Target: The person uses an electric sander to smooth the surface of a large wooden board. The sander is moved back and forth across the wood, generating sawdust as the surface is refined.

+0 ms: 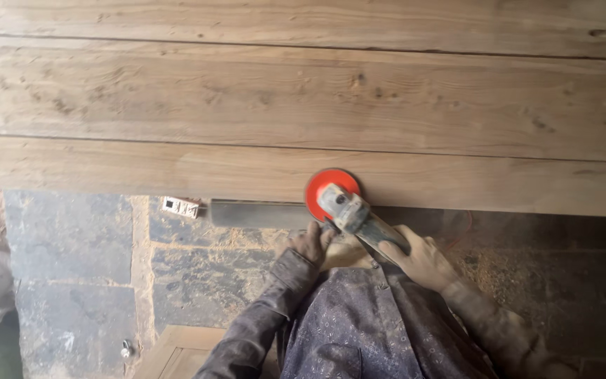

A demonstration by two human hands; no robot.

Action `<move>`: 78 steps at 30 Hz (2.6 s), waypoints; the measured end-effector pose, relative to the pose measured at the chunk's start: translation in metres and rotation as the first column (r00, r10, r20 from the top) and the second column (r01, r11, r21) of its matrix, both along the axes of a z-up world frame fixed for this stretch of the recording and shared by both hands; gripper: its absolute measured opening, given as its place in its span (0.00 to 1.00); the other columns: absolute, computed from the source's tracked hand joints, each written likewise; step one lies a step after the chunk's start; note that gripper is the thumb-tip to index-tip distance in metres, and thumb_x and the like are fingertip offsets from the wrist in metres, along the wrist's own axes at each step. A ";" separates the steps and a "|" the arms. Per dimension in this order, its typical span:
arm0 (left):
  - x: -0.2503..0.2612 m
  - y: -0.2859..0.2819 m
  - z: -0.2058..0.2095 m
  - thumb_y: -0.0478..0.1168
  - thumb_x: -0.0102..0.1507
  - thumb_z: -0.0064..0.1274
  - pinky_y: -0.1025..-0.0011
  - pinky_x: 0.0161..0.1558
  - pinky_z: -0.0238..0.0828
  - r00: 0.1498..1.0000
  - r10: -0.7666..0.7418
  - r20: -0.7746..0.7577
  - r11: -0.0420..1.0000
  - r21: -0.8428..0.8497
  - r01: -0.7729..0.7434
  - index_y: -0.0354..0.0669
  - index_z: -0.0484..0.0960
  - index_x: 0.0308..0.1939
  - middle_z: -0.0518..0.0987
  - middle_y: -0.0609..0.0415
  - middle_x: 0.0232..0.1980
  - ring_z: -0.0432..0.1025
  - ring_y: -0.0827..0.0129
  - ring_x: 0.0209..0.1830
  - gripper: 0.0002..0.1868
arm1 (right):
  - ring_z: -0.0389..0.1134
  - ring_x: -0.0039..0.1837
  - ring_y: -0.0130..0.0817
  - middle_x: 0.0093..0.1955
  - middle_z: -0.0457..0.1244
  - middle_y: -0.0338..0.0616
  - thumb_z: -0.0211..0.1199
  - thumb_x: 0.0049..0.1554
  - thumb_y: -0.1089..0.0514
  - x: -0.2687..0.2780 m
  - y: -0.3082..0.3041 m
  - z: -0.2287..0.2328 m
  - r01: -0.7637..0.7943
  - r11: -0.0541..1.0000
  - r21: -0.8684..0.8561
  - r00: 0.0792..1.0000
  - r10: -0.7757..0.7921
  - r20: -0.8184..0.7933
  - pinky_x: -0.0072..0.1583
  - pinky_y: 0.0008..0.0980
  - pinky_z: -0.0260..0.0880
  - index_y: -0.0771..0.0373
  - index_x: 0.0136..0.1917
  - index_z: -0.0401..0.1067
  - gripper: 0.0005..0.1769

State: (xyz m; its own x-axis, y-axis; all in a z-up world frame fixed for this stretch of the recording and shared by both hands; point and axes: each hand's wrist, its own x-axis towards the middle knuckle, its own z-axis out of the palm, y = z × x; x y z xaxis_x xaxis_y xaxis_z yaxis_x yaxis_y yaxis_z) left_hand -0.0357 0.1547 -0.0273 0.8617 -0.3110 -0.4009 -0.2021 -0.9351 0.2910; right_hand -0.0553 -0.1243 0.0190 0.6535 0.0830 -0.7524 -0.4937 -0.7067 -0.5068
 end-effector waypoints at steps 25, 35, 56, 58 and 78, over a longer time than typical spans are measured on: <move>0.007 -0.080 0.011 0.70 0.69 0.34 0.55 0.34 0.74 0.964 0.034 -0.263 0.988 -0.135 -0.072 0.51 0.73 0.52 0.82 0.51 0.28 0.76 0.61 0.22 0.30 | 0.75 0.58 0.55 0.53 0.72 0.61 0.56 0.56 0.33 -0.045 -0.064 -0.008 0.195 0.979 -0.052 0.978 -0.191 0.088 0.59 0.48 0.74 0.60 0.66 0.70 0.36; 0.014 0.142 0.044 0.60 0.78 0.40 0.68 0.27 0.65 0.894 0.449 0.009 0.891 -0.083 -0.447 0.52 0.78 0.50 0.79 0.50 0.34 0.70 0.70 0.28 0.20 | 0.77 0.43 0.48 0.38 0.72 0.56 0.51 0.57 0.25 0.092 0.160 0.034 -0.276 0.961 -0.034 0.958 0.278 0.065 0.45 0.47 0.78 0.57 0.66 0.67 0.39; 0.026 0.169 0.045 0.61 0.73 0.28 0.68 0.14 0.61 0.878 0.367 -0.308 0.919 -0.027 -0.394 0.43 0.71 0.49 0.65 0.60 0.19 0.56 0.76 0.14 0.26 | 0.77 0.36 0.42 0.34 0.72 0.51 0.51 0.54 0.21 0.073 0.176 0.021 -0.213 0.975 0.064 0.971 0.203 0.129 0.40 0.45 0.77 0.59 0.63 0.69 0.43; 0.024 0.153 0.028 0.63 0.72 0.30 0.66 0.15 0.62 0.908 0.335 -0.253 0.940 0.028 -0.340 0.46 0.71 0.47 0.66 0.59 0.18 0.57 0.73 0.13 0.26 | 0.77 0.37 0.45 0.33 0.72 0.54 0.51 0.53 0.22 0.065 0.159 0.016 -0.184 0.983 0.020 0.980 0.182 0.074 0.41 0.46 0.78 0.59 0.64 0.69 0.43; 0.020 -0.206 0.014 0.69 0.68 0.26 0.65 0.20 0.71 0.876 -0.445 -0.186 0.842 -0.421 0.338 0.43 0.73 0.49 0.79 0.52 0.25 0.74 0.66 0.17 0.35 | 0.74 0.56 0.58 0.54 0.71 0.63 0.45 0.64 0.33 -0.170 -0.160 -0.038 0.592 0.784 -0.185 0.799 -0.601 0.007 0.59 0.52 0.74 0.69 0.66 0.71 0.39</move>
